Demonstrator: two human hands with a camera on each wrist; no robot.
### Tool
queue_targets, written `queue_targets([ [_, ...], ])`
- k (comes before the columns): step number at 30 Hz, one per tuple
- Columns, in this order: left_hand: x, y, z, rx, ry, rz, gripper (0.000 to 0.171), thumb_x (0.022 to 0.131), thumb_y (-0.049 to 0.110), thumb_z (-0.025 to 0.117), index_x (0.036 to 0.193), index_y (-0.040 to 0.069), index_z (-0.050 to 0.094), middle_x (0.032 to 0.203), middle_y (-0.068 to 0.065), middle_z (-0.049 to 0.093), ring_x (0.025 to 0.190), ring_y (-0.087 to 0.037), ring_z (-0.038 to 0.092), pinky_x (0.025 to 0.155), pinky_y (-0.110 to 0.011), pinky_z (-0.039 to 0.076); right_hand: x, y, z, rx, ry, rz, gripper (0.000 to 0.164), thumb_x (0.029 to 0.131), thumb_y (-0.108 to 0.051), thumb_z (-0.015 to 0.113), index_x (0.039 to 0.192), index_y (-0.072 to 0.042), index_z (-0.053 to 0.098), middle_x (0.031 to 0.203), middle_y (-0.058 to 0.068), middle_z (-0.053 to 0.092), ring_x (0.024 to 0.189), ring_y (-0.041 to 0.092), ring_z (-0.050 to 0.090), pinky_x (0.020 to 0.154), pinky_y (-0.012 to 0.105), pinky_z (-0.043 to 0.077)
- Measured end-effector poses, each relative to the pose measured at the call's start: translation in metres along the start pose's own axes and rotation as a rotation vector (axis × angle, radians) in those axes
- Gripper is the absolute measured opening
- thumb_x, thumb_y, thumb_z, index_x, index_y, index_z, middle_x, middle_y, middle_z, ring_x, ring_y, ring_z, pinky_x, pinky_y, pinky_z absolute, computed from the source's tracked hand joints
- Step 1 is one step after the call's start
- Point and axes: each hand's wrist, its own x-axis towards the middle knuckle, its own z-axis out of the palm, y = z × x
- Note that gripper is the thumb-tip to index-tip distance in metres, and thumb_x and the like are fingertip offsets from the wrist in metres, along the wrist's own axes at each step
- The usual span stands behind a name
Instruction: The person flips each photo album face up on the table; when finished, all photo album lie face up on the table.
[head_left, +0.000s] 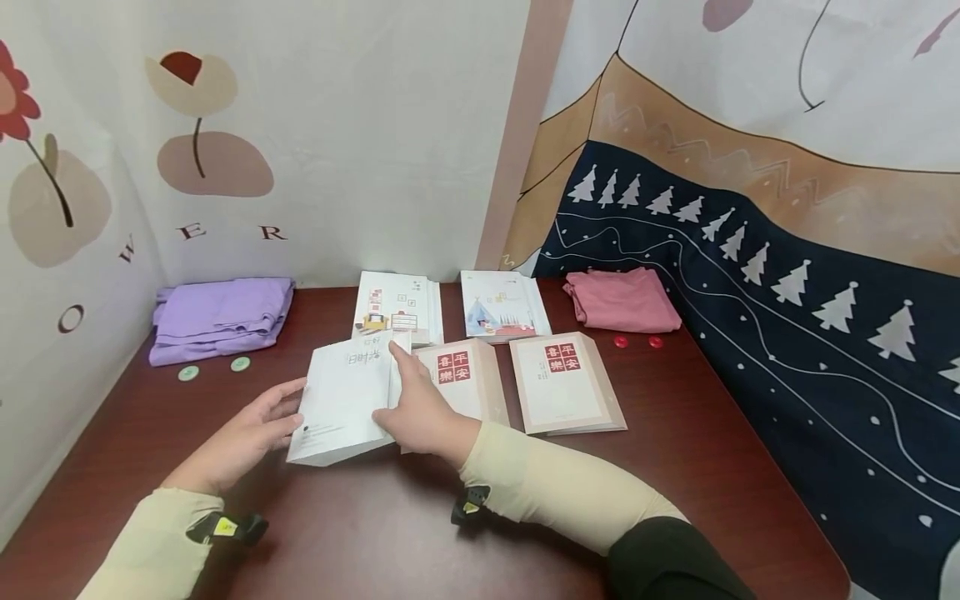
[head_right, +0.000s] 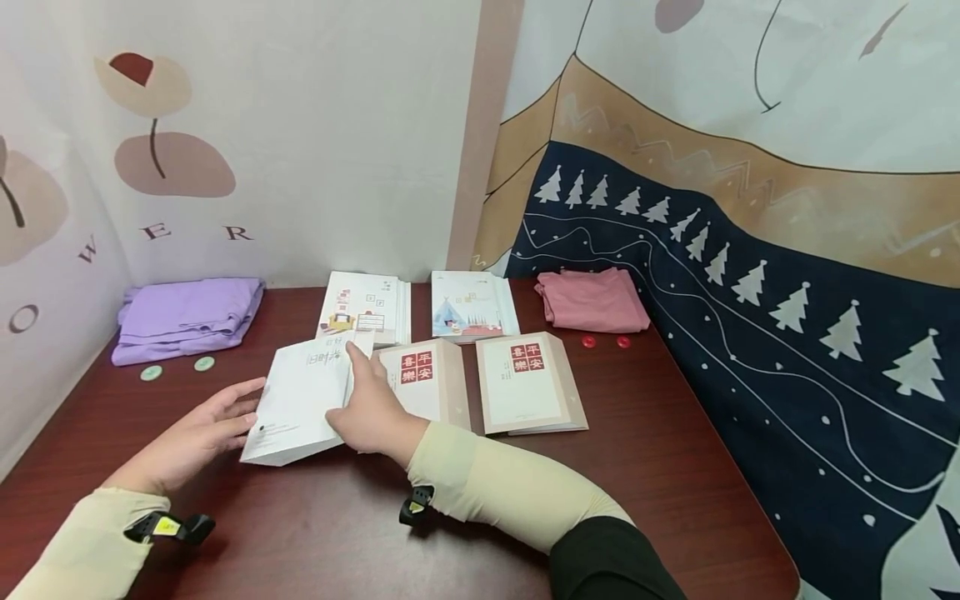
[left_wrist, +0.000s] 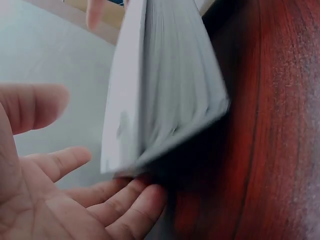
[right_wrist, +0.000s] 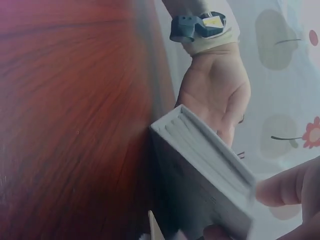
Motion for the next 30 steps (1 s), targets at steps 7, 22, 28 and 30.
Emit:
queue_targets([
  [7, -0.005, -0.002, -0.008, 0.093, 0.041, -0.06, 0.073, 0.11, 0.024, 0.056, 0.165, -0.004, 0.018, 0.167, -0.039, 0.017, 0.152, -0.059, 0.021, 0.085, 0.0, 0.034, 0.007, 0.004, 0.007, 0.1, -0.055, 0.046, 0.096, 0.09, -0.015, 0.081, 0.168, -0.025, 0.026, 0.167, 0.009, 0.041, 0.147, 0.018, 0.044, 0.123, 0.04, 0.036],
  [22, -0.011, 0.022, -0.003, 0.219, 0.225, -0.044, 0.067, 0.112, 0.026, 0.05, 0.163, -0.008, 0.022, 0.16, -0.04, 0.033, 0.144, -0.059, 0.037, 0.109, -0.074, 0.038, 0.002, 0.007, -0.023, 0.264, -0.069, -0.02, 0.086, 0.095, -0.03, 0.078, 0.166, -0.023, 0.03, 0.17, 0.019, 0.032, 0.151, 0.04, 0.042, 0.117, 0.049, 0.045],
  [28, -0.007, 0.038, 0.017, 0.213, 0.362, 0.076, 0.057, 0.109, 0.021, 0.057, 0.157, -0.005, 0.041, 0.157, -0.031, 0.046, 0.141, -0.05, 0.046, 0.109, -0.022, 0.046, -0.009, 0.013, -0.058, 0.154, -0.031, -0.042, 0.083, 0.095, -0.035, 0.078, 0.165, -0.025, 0.034, 0.164, 0.019, 0.041, 0.147, 0.038, 0.047, 0.115, 0.052, 0.047],
  [30, -0.004, 0.044, 0.026, 0.192, 0.354, 0.119, 0.052, 0.108, 0.016, 0.058, 0.154, -0.004, 0.046, 0.154, -0.029, 0.05, 0.138, -0.047, 0.05, 0.096, -0.004, 0.041, -0.012, 0.018, -0.069, 0.116, -0.004, -0.048, 0.083, 0.094, -0.036, 0.079, 0.164, -0.024, 0.036, 0.162, 0.019, 0.044, 0.147, 0.037, 0.046, 0.115, 0.052, 0.046],
])
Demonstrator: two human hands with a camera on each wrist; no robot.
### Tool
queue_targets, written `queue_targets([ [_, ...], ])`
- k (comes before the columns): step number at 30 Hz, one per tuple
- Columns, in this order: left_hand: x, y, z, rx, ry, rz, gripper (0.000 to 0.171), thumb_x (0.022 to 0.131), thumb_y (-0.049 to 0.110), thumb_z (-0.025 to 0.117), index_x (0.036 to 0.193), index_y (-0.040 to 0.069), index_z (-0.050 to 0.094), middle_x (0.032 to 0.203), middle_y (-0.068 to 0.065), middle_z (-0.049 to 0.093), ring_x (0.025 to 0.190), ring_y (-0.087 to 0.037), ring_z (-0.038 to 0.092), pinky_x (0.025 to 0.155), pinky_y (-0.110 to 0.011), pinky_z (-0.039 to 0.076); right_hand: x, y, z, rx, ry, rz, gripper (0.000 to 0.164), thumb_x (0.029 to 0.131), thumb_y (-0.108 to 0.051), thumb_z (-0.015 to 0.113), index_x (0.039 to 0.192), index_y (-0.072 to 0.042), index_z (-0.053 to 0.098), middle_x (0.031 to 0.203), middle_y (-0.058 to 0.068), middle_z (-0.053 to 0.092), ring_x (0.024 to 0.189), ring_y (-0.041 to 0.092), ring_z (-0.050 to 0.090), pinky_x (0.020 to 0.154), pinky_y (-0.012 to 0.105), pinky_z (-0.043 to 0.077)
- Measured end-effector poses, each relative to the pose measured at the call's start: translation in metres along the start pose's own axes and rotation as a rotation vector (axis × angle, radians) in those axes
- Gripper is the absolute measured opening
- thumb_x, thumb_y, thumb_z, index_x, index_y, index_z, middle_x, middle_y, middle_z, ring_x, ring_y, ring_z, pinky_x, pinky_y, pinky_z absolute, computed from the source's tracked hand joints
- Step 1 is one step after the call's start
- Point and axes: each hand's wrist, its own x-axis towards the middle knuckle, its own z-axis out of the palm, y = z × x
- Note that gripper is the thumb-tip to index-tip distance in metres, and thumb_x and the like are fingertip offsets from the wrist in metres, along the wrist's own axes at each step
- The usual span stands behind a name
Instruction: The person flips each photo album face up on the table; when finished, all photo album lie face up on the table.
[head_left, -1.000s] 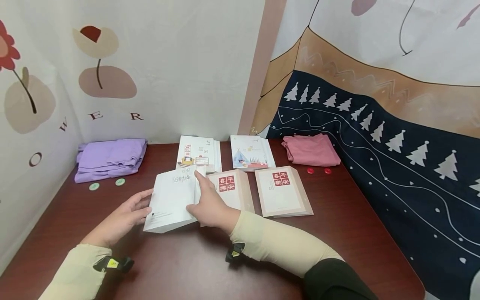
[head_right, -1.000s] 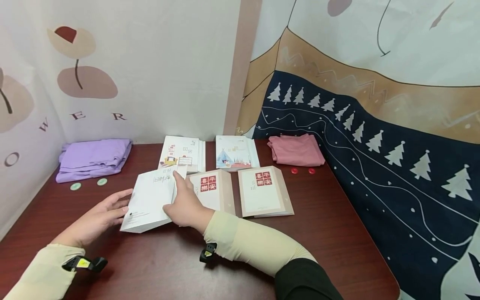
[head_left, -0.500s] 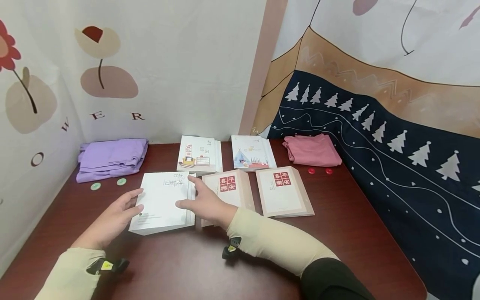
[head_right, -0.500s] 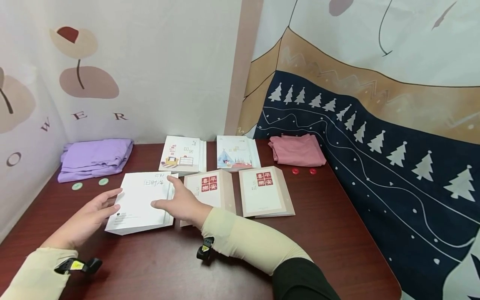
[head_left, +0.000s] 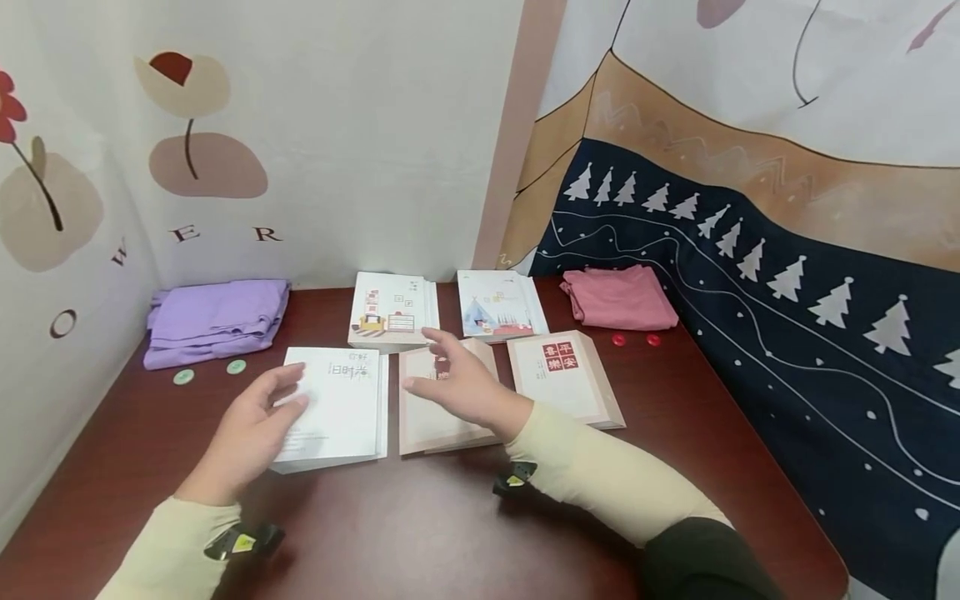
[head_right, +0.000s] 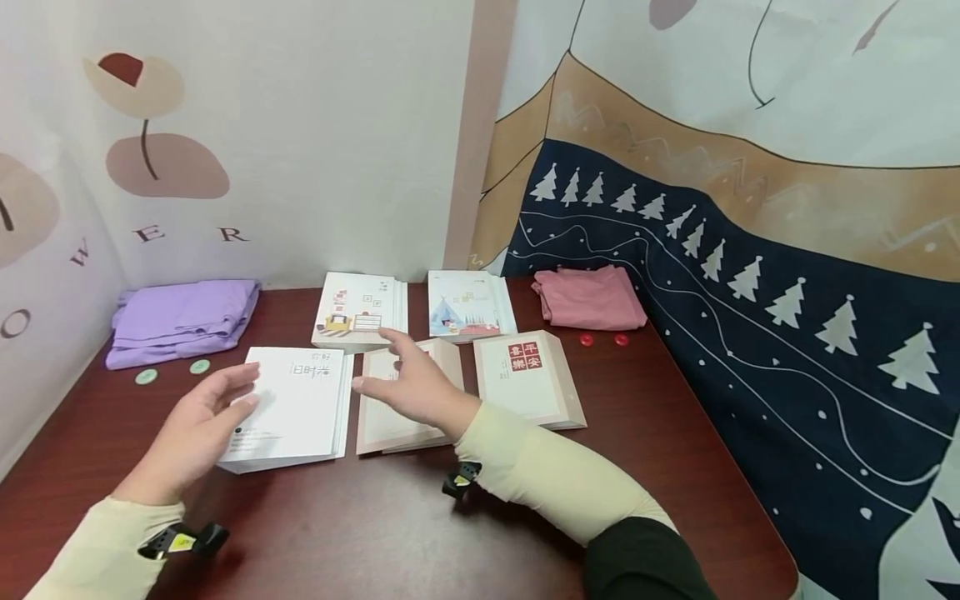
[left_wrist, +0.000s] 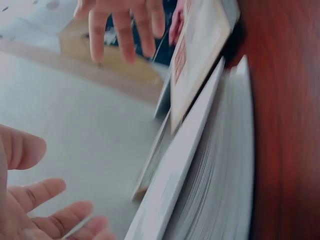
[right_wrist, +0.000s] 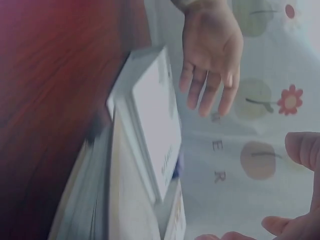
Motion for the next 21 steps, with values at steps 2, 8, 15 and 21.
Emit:
queue_targets([
  [2, 0.001, 0.007, 0.011, -0.042, -0.032, 0.025, 0.05, 0.107, 0.013, 0.059, 0.153, -0.005, 0.047, 0.153, -0.029, 0.051, 0.137, -0.046, 0.053, 0.096, -0.005, 0.042, -0.002, 0.005, -0.011, -0.036, 0.027, -0.009, 0.081, 0.094, -0.036, 0.079, 0.163, -0.022, 0.038, 0.161, 0.02, 0.045, 0.146, 0.038, 0.047, 0.115, 0.054, 0.045],
  [8, 0.006, 0.018, 0.044, -0.171, -0.213, 0.022, 0.049, 0.108, 0.009, 0.056, 0.153, -0.008, 0.044, 0.159, -0.029, 0.045, 0.14, -0.05, 0.051, 0.11, -0.034, 0.05, -0.011, 0.021, -0.039, -0.042, 0.068, 0.042, 0.08, 0.095, -0.035, 0.079, 0.163, -0.022, 0.039, 0.164, 0.018, 0.042, 0.146, 0.042, 0.047, 0.115, 0.056, 0.046],
  [15, 0.01, 0.027, 0.074, -0.257, -0.33, -0.1, 0.052, 0.108, 0.011, 0.055, 0.154, -0.008, 0.04, 0.161, -0.031, 0.04, 0.149, -0.052, 0.039, 0.121, -0.063, 0.034, -0.021, 0.039, -0.057, -0.1, 0.048, 0.091, 0.082, 0.094, -0.034, 0.08, 0.164, -0.019, 0.038, 0.165, 0.02, 0.041, 0.148, 0.04, 0.047, 0.117, 0.053, 0.044],
  [21, 0.016, 0.033, 0.089, -0.255, -0.382, -0.187, 0.061, 0.106, 0.015, 0.056, 0.159, -0.003, 0.033, 0.163, -0.036, 0.032, 0.151, -0.054, 0.032, 0.122, -0.065, 0.031, -0.027, 0.051, -0.062, -0.11, 0.001, 0.091, 0.084, 0.096, -0.033, 0.079, 0.166, -0.017, 0.035, 0.168, 0.016, 0.039, 0.147, 0.038, 0.048, 0.118, 0.054, 0.043],
])
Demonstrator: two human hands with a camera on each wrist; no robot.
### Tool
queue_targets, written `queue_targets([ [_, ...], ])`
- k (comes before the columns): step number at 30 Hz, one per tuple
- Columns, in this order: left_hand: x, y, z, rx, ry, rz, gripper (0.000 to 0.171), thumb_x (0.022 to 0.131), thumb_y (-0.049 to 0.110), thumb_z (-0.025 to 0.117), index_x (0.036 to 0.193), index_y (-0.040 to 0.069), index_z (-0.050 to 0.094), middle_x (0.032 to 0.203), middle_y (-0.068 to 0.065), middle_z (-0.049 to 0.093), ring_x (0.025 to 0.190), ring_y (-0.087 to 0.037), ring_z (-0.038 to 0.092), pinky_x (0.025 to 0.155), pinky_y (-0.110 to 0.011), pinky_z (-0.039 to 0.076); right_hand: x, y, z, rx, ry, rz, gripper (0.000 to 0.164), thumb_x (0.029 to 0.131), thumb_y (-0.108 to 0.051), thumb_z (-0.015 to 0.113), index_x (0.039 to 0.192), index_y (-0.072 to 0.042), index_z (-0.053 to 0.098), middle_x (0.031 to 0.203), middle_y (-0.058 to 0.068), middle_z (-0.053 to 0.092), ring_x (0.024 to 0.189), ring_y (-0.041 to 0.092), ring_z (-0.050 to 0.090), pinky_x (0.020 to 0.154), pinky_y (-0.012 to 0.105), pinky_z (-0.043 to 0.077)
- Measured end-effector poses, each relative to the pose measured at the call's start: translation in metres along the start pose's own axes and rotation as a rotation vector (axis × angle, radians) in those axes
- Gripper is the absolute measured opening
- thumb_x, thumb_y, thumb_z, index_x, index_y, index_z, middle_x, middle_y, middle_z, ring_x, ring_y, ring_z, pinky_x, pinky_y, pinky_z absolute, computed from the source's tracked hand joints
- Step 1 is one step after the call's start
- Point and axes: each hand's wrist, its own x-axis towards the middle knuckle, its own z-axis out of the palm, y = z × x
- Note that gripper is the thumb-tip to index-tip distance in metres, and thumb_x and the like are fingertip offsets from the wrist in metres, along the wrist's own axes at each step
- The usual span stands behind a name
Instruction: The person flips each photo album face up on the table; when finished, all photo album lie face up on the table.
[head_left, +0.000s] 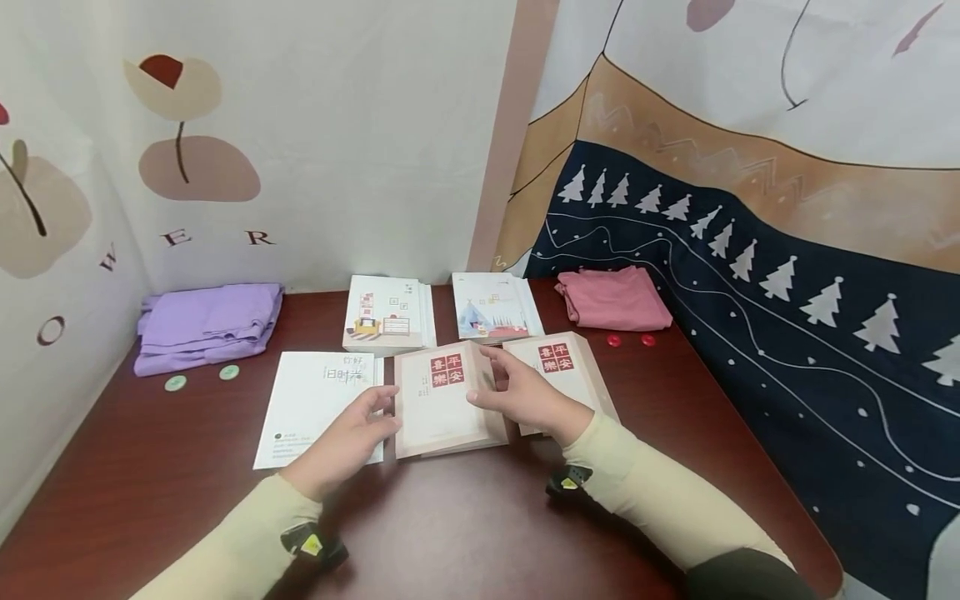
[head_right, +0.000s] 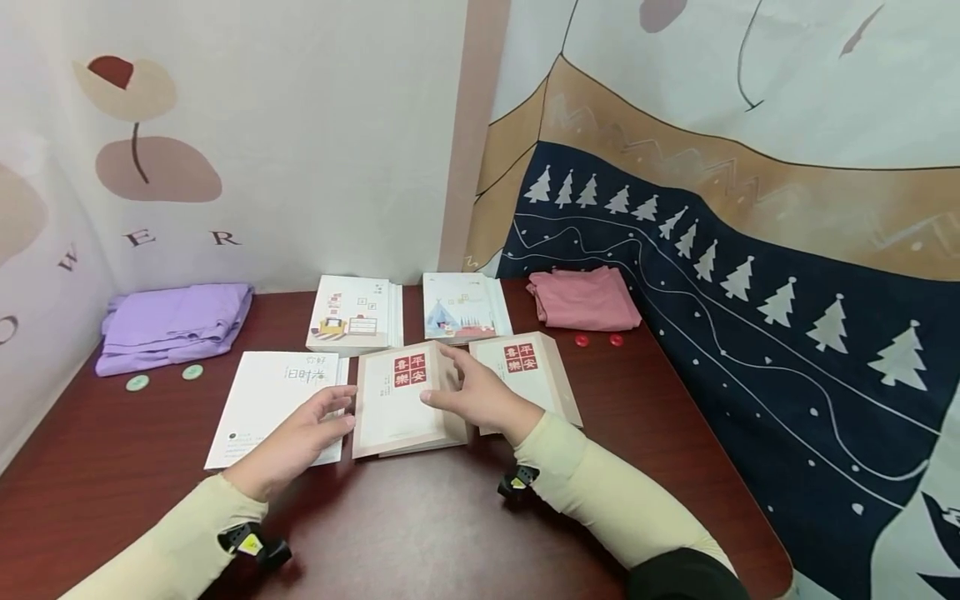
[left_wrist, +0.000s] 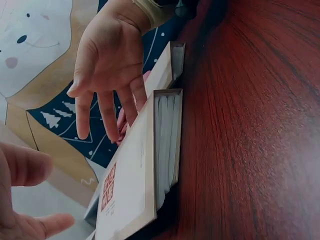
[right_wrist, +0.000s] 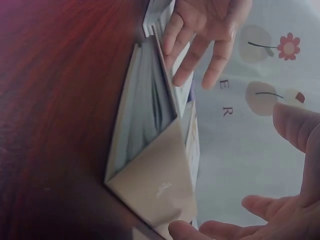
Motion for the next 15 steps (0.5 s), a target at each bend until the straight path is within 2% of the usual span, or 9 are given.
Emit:
queue_targets([
  [4, 0.006, 0.0, 0.002, 0.007, -0.005, -0.05, 0.066, 0.105, 0.016, 0.058, 0.161, -0.001, 0.029, 0.157, -0.038, 0.038, 0.147, -0.053, 0.04, 0.117, -0.062, 0.041, -0.002, 0.002, 0.003, 0.028, -0.027, -0.011, 0.085, 0.097, -0.031, 0.078, 0.166, -0.012, 0.033, 0.169, 0.017, 0.036, 0.153, 0.038, 0.038, 0.123, 0.055, 0.036],
  [7, 0.011, -0.001, 0.003, -0.014, -0.004, -0.071, 0.067, 0.104, 0.015, 0.06, 0.161, 0.0, 0.029, 0.149, -0.038, 0.045, 0.134, -0.048, 0.055, 0.11, -0.057, 0.05, -0.002, 0.006, 0.005, 0.057, -0.04, -0.001, 0.084, 0.096, -0.029, 0.078, 0.165, -0.01, 0.034, 0.167, 0.021, 0.037, 0.155, 0.038, 0.036, 0.123, 0.055, 0.036],
  [9, 0.016, -0.002, 0.005, -0.04, -0.012, -0.084, 0.068, 0.104, 0.014, 0.06, 0.161, -0.001, 0.028, 0.146, -0.036, 0.047, 0.129, -0.044, 0.059, 0.107, -0.056, 0.052, -0.001, 0.007, 0.006, 0.073, -0.042, 0.005, 0.083, 0.096, -0.027, 0.079, 0.164, -0.01, 0.035, 0.167, 0.022, 0.037, 0.156, 0.038, 0.035, 0.123, 0.054, 0.035],
  [12, 0.024, -0.002, 0.009, -0.05, -0.02, -0.1, 0.07, 0.103, 0.015, 0.06, 0.162, -0.001, 0.026, 0.154, -0.035, 0.04, 0.138, -0.045, 0.051, 0.114, -0.06, 0.045, -0.001, 0.008, 0.008, 0.073, -0.037, 0.008, 0.082, 0.095, -0.025, 0.08, 0.164, -0.01, 0.037, 0.166, 0.022, 0.038, 0.156, 0.038, 0.035, 0.124, 0.053, 0.035],
  [15, 0.03, 0.0, 0.013, -0.018, -0.021, -0.12, 0.071, 0.102, 0.016, 0.06, 0.162, -0.002, 0.025, 0.166, -0.033, 0.026, 0.154, -0.05, 0.028, 0.124, -0.065, 0.027, 0.0, 0.006, 0.01, 0.056, -0.028, 0.012, 0.082, 0.094, -0.026, 0.081, 0.162, -0.009, 0.039, 0.164, 0.024, 0.042, 0.154, 0.039, 0.037, 0.123, 0.054, 0.035],
])
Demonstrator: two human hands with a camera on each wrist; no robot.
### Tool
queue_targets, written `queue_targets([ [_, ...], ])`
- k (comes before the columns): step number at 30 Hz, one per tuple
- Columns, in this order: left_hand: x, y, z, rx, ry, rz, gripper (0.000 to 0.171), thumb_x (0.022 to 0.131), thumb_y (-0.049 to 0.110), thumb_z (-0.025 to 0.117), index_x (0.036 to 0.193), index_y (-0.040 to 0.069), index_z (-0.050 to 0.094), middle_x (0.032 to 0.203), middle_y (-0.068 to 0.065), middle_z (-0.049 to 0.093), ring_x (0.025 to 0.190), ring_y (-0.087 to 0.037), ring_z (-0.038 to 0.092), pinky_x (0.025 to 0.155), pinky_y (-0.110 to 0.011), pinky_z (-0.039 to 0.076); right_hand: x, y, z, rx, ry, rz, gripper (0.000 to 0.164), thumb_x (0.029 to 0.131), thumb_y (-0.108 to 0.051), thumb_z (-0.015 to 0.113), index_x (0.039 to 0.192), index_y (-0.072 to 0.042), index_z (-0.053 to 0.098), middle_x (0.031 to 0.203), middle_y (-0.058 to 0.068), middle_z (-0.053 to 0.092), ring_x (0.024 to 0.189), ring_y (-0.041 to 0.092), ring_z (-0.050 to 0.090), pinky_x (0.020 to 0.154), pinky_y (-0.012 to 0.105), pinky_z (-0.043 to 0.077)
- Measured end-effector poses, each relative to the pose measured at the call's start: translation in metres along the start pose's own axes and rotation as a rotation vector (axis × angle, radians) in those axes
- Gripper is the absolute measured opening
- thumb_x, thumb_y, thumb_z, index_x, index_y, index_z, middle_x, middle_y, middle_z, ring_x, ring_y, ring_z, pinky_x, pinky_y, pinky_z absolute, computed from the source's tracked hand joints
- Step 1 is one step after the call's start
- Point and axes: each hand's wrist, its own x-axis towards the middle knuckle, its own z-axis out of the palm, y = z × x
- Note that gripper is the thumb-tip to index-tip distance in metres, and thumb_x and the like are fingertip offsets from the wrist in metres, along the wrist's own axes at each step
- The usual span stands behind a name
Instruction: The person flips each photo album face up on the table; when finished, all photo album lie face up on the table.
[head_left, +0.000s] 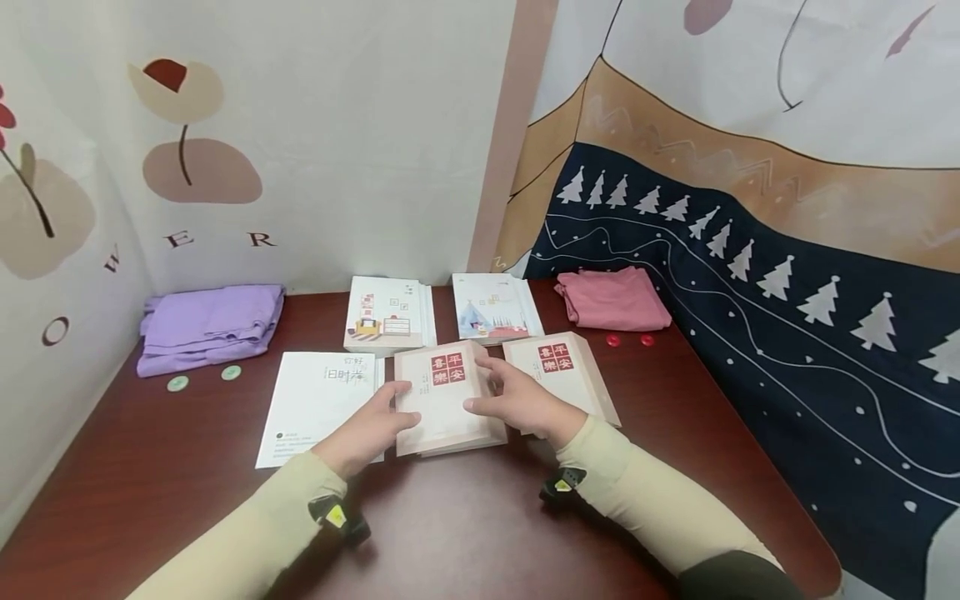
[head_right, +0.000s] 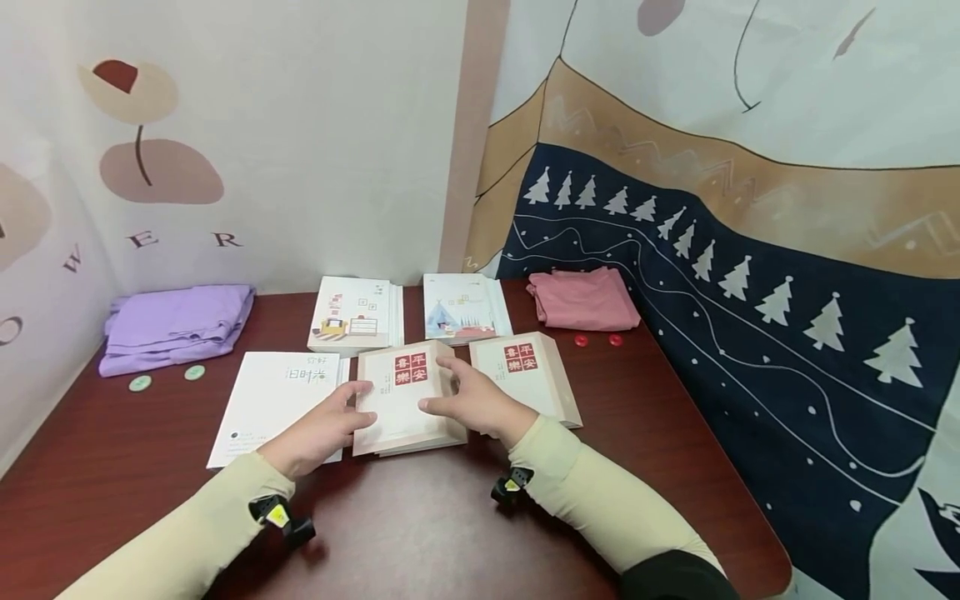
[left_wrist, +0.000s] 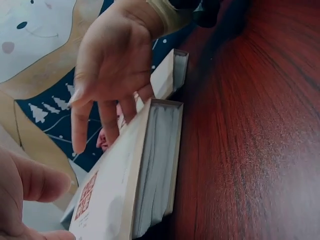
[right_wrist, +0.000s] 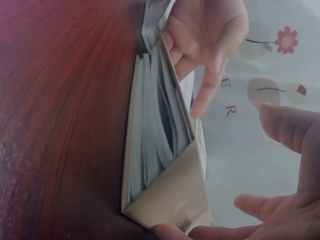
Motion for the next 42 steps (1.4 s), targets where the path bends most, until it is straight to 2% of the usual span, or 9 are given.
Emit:
queue_targets([
  [3, 0.003, 0.002, 0.003, 0.048, 0.013, -0.016, 0.072, 0.102, 0.017, 0.059, 0.162, -0.002, 0.026, 0.171, -0.03, 0.017, 0.159, -0.049, 0.011, 0.127, -0.065, 0.01, 0.003, -0.001, 0.001, -0.018, 0.004, 0.013, 0.082, 0.094, -0.027, 0.081, 0.162, -0.009, 0.04, 0.161, 0.025, 0.044, 0.152, 0.04, 0.04, 0.123, 0.054, 0.036],
  [12, 0.006, 0.01, 0.01, 0.045, 0.067, 0.023, 0.073, 0.099, 0.009, 0.057, 0.161, -0.007, 0.022, 0.172, -0.031, 0.013, 0.16, -0.048, 0.008, 0.129, -0.06, 0.008, 0.004, -0.003, 0.001, -0.031, 0.0, 0.024, 0.081, 0.093, -0.029, 0.081, 0.161, -0.008, 0.042, 0.16, 0.026, 0.045, 0.151, 0.04, 0.042, 0.123, 0.055, 0.037],
  [19, 0.009, 0.007, 0.013, -0.017, 0.115, -0.006, 0.072, 0.098, 0.006, 0.056, 0.161, -0.005, 0.023, 0.171, -0.032, 0.013, 0.16, -0.049, 0.008, 0.129, -0.062, 0.009, 0.004, -0.003, 0.003, -0.061, 0.005, 0.028, 0.079, 0.093, -0.029, 0.081, 0.159, -0.008, 0.044, 0.158, 0.026, 0.048, 0.149, 0.039, 0.044, 0.121, 0.055, 0.038],
  [24, 0.009, 0.003, 0.013, -0.039, 0.123, -0.001, 0.072, 0.095, 0.001, 0.055, 0.161, -0.001, 0.027, 0.17, -0.03, 0.019, 0.158, -0.047, 0.018, 0.129, -0.06, 0.015, 0.004, -0.002, 0.004, -0.058, 0.006, 0.028, 0.079, 0.093, -0.028, 0.081, 0.16, -0.008, 0.044, 0.161, 0.022, 0.046, 0.151, 0.037, 0.041, 0.123, 0.053, 0.035],
  [28, 0.006, 0.003, 0.013, -0.056, 0.121, 0.037, 0.071, 0.095, -0.003, 0.052, 0.162, 0.001, 0.028, 0.164, -0.03, 0.033, 0.151, -0.046, 0.037, 0.123, -0.06, 0.031, 0.004, -0.001, 0.004, -0.038, -0.001, -0.012, 0.079, 0.094, -0.027, 0.08, 0.161, -0.008, 0.042, 0.166, 0.017, 0.042, 0.154, 0.037, 0.038, 0.125, 0.052, 0.033],
  [32, 0.001, 0.005, 0.01, -0.099, 0.1, 0.091, 0.069, 0.097, -0.005, 0.049, 0.162, 0.002, 0.028, 0.157, -0.03, 0.044, 0.14, -0.043, 0.052, 0.112, -0.052, 0.049, -0.001, -0.006, 0.002, -0.001, -0.022, -0.073, 0.079, 0.096, -0.024, 0.078, 0.163, -0.011, 0.038, 0.167, 0.014, 0.041, 0.152, 0.039, 0.041, 0.123, 0.052, 0.036],
  [37, -0.008, 0.016, 0.005, -0.141, 0.102, 0.149, 0.072, 0.099, 0.0, 0.05, 0.165, 0.007, 0.02, 0.149, -0.03, 0.05, 0.131, -0.04, 0.059, 0.1, -0.043, 0.058, -0.007, -0.016, 0.0, 0.026, -0.055, -0.101, 0.078, 0.097, -0.023, 0.077, 0.164, -0.016, 0.038, 0.16, 0.019, 0.048, 0.146, 0.043, 0.048, 0.116, 0.055, 0.045],
  [42, -0.018, 0.03, 0.002, -0.237, 0.126, 0.255, 0.078, 0.104, 0.004, 0.05, 0.168, 0.015, 0.007, 0.133, -0.031, 0.058, 0.109, -0.024, 0.069, 0.094, -0.037, 0.058, -0.009, -0.02, 0.002, 0.11, -0.105, -0.11, 0.077, 0.1, -0.019, 0.073, 0.165, -0.013, 0.033, 0.158, 0.025, 0.047, 0.144, 0.043, 0.049, 0.111, 0.053, 0.05],
])
